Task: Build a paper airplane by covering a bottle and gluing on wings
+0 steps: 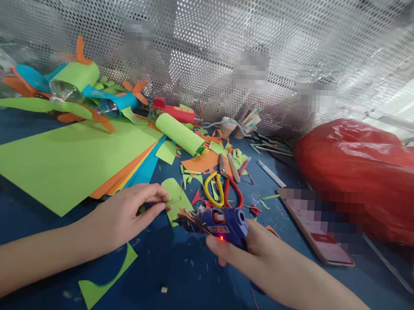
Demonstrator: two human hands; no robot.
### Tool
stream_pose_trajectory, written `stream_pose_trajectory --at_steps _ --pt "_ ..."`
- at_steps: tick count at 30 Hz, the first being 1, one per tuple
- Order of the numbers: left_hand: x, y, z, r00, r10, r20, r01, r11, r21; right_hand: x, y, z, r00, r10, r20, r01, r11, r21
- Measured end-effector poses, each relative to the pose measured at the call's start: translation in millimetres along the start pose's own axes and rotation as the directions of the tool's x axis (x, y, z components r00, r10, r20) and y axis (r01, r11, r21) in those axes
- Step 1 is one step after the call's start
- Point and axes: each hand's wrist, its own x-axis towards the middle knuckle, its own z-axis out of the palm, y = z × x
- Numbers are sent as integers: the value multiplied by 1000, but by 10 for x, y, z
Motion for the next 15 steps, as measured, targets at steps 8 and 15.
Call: stream_pose_trajectory --at_steps 8,15 --pt "10 18 25 998 64 6 -64 996 62 7 41 -18 999 44 -2 -44 998 -39" --pt "8 13 33 993 114 -13 -112 989 101 -16 -3 -1 999 42 -11 -42 998 -35"
